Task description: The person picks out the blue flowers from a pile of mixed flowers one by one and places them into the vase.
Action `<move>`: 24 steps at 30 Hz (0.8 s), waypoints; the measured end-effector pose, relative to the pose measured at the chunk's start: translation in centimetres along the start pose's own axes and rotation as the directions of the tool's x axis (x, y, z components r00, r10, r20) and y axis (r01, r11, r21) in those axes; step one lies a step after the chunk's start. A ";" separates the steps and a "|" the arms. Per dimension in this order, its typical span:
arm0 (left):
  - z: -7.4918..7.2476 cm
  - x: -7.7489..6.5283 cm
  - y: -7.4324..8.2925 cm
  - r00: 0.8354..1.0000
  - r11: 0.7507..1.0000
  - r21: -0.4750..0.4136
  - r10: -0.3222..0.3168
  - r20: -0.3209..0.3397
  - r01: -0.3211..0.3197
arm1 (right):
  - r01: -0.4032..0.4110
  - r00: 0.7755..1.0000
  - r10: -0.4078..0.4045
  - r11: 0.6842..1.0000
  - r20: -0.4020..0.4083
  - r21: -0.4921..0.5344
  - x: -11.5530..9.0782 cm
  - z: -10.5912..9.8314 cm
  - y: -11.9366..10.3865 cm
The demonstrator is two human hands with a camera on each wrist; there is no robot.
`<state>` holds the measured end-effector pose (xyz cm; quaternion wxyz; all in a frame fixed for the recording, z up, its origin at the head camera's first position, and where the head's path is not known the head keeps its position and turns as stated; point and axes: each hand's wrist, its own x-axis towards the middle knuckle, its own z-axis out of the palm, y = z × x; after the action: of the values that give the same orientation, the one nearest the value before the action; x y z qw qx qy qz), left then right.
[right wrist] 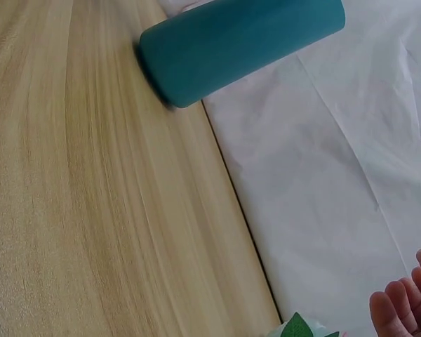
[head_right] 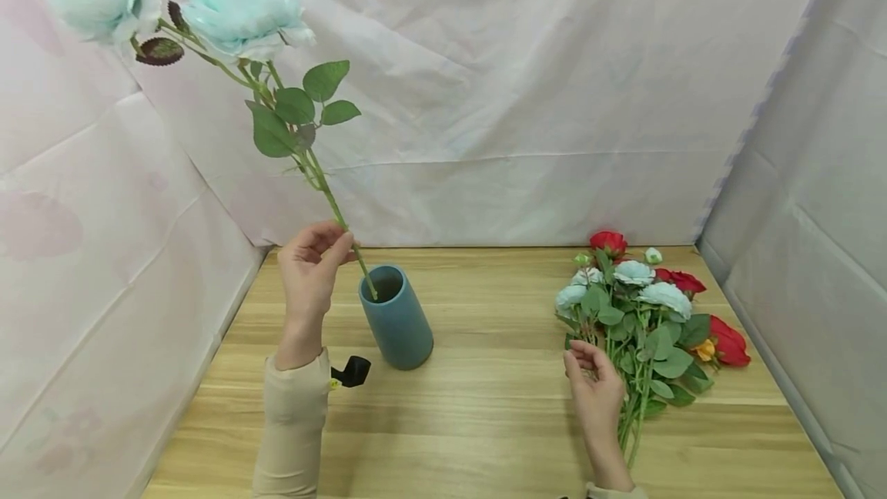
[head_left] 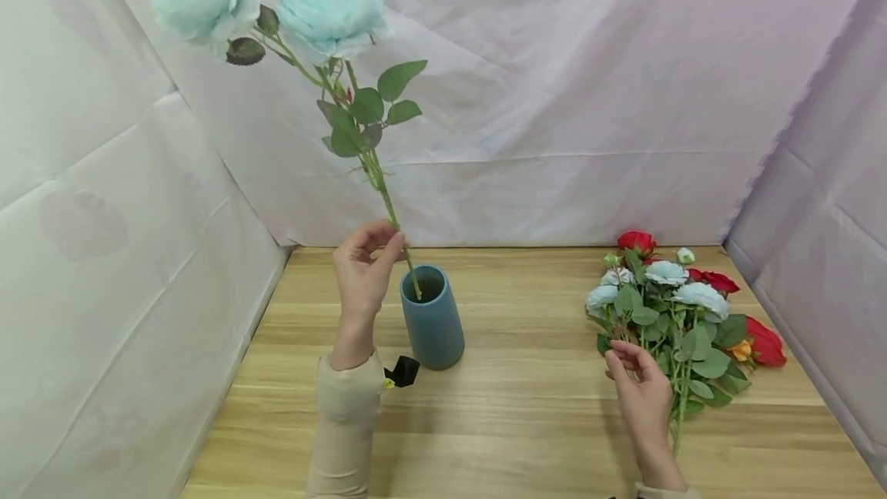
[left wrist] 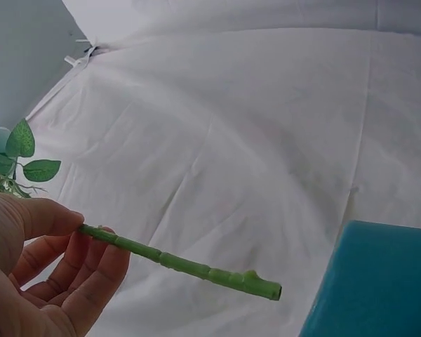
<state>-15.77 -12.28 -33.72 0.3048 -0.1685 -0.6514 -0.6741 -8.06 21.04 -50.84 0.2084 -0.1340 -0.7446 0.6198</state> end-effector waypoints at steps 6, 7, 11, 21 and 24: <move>-0.1 -0.2 -0.7 1.000 1.000 0.018 0.000 -0.009 0.001 | 0.025 1.000 -0.025 1.000 -0.008 0.011 0.1 -0.1 0.1; -0.1 -0.2 -0.8 1.000 1.000 0.020 -0.003 -0.012 0.003 | 0.030 1.000 -0.030 0.999 -0.009 0.012 0.1 -0.1 0.1; -0.2 -0.4 -1.1 1.000 0.999 0.029 -0.018 -0.024 0.018 | 0.026 1.000 -0.025 0.999 -0.013 0.033 0.2 -0.2 0.1; -0.5 -1.0 -1.9 0.998 0.996 0.069 -0.052 -0.028 0.054 | -0.019 1.000 0.019 0.999 -0.009 0.029 0.1 0.0 0.0; -0.6 -1.2 -2.2 0.998 0.994 0.089 -0.056 -0.027 0.058 | -0.027 1.000 0.028 0.999 -0.010 0.021 0.0 0.0 0.0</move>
<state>-16.13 -12.70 -36.25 0.3007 -0.1278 -0.6818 -0.6545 -8.10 21.05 -50.80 0.2050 -0.1452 -0.7350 0.6298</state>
